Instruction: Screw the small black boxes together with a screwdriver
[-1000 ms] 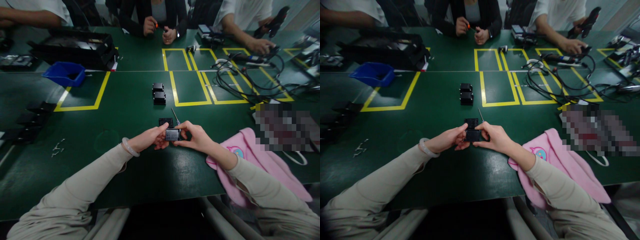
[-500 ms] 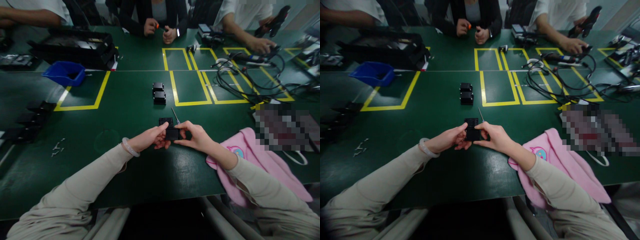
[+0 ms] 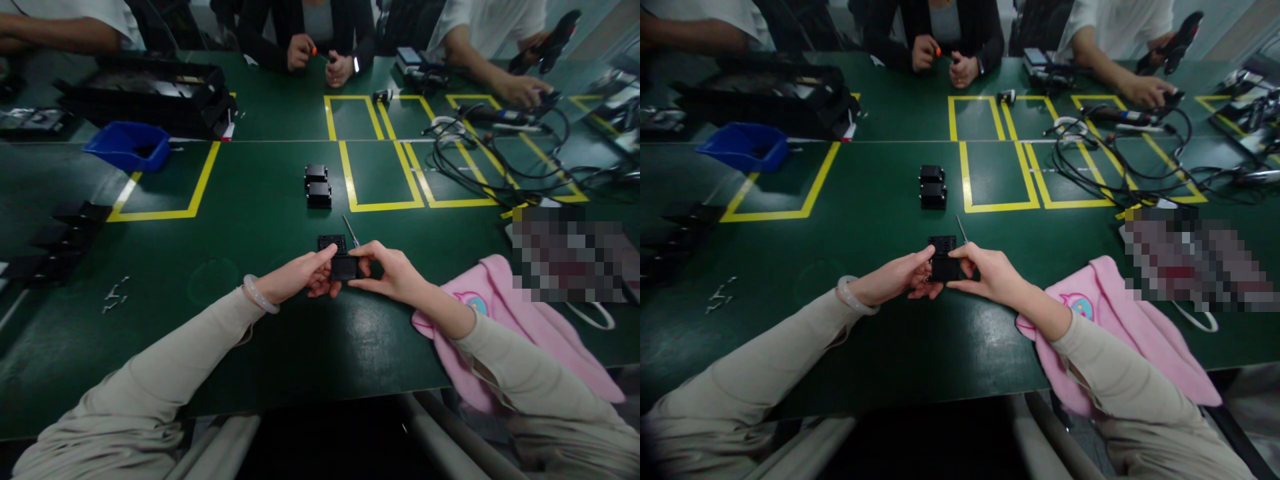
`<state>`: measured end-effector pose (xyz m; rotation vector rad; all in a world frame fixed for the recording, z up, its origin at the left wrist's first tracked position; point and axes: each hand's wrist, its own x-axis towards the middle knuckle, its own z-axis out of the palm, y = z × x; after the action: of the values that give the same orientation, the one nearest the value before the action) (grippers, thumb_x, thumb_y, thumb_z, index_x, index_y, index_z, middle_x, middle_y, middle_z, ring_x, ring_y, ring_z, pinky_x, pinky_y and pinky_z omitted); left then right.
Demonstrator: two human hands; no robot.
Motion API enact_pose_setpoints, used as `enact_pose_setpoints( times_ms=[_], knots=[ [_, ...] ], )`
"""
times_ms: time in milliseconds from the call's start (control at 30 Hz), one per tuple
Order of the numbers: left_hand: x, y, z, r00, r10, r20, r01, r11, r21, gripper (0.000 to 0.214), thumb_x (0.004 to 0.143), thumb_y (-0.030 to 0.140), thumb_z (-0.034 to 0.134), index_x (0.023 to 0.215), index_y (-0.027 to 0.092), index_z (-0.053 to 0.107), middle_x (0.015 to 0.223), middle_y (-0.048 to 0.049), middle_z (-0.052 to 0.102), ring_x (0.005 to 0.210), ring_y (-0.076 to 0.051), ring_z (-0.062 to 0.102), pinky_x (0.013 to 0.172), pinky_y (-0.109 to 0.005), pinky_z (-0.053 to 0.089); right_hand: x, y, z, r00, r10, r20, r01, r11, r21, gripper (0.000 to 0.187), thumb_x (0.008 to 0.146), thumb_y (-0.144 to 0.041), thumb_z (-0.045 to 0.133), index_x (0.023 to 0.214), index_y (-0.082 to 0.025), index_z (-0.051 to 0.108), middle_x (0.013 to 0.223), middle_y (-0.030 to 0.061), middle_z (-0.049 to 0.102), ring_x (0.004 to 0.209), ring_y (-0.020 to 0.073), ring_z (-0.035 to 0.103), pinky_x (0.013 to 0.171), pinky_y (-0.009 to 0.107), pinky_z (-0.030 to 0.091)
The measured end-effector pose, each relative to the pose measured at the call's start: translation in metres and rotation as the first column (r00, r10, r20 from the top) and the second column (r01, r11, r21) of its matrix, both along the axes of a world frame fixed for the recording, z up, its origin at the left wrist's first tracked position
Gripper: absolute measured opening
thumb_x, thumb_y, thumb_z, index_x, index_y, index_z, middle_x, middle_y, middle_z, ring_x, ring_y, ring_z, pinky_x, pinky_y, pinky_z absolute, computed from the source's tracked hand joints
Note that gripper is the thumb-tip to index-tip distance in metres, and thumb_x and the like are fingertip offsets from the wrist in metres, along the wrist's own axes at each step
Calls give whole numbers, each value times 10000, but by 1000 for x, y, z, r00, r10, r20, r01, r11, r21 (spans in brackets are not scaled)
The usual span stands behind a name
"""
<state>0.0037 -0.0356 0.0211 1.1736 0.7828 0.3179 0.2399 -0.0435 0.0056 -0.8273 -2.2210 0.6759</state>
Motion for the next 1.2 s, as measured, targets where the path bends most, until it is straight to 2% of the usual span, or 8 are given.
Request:
enact_pose_setpoints(
  times_ms=[400, 567, 667, 767, 833, 933, 1067, 1200],
  knots=[
    [3, -5, 8, 994, 89, 58, -86, 995, -58, 587, 959, 679, 491, 880, 113, 626, 763, -54, 645, 556, -83, 496, 436, -185, 352, -1, 1, -7, 999, -19, 30, 13, 980, 200, 335, 978, -360, 662, 1258, -236, 528, 843, 8, 655, 706, 171, 674, 648, 290, 548],
    [1, -3, 11, 995, 88, 41, -89, 996, 13, 536, 974, 630, 500, 918, 115, 637, 824, -59, 642, 643, -104, 550, 478, -194, 408, -1, 0, -7, 1000, -28, 14, 26, 989, 143, 343, 962, -333, 672, 1261, -260, 523, 896, 17, 647, 744, 182, 669, 668, 315, 557],
    [-1, -1, 11, 998, 61, 9, -62, 982, 181, 471, 983, 571, 520, 1133, 139, 632, 921, -62, 663, 760, -141, 621, 546, -219, 481, -1, 0, -4, 996, -44, -75, 46, 999, 17, 438, 916, -371, 735, 1276, -259, 512, 945, 25, 646, 787, 183, 663, 697, 322, 574],
    [-3, -2, 12, 994, 74, -79, -32, 898, 438, 488, 980, 496, 578, 1360, 197, 513, 1029, -52, 686, 890, -172, 673, 675, -266, 547, -1, 2, -2, 977, -100, -189, 74, 988, -138, 423, 923, -388, 726, 1267, -247, 522, 957, 26, 638, 798, 169, 652, 695, 310, 578],
    [-4, -2, 12, 979, 130, -157, -11, 801, 599, 507, 959, 472, 637, 1370, 215, 490, 1132, -60, 697, 940, -179, 687, 768, -298, 561, -1, 5, -2, 970, -121, -212, 77, 976, -202, 394, 920, -385, 730, 1243, -241, 556, 983, 33, 636, 790, 160, 644, 682, 306, 577],
    [-4, -3, 10, 954, 222, -202, 15, 638, 770, 507, 919, 427, 716, 1326, 210, 506, 1273, -78, 676, 988, -184, 695, 849, -317, 562, 1, 8, -3, 975, -109, -194, 71, 979, -192, 429, 878, -373, 779, 1246, -241, 602, 1066, 60, 630, 833, 175, 645, 686, 322, 587],
    [-3, -2, 9, 951, 252, -181, 49, 454, 890, 399, 919, 322, 723, 1248, 194, 537, 1222, -62, 673, 1068, -192, 686, 885, -305, 567, 1, 9, -4, 986, -74, -152, 57, 992, -113, 407, 875, -326, 781, 1244, -249, 628, 1146, 86, 630, 939, 214, 641, 705, 341, 590],
    [-3, -2, 9, 945, 261, -196, 86, 378, 922, 365, 916, 278, 720, 1226, 196, 545, 1194, -51, 669, 1063, -193, 684, 915, -322, 569, 1, 8, -2, 988, -70, -135, 59, 995, -86, 380, 872, -305, 786, 1214, -241, 634, 1116, 82, 640, 941, 217, 636, 712, 342, 582]
  ],
)
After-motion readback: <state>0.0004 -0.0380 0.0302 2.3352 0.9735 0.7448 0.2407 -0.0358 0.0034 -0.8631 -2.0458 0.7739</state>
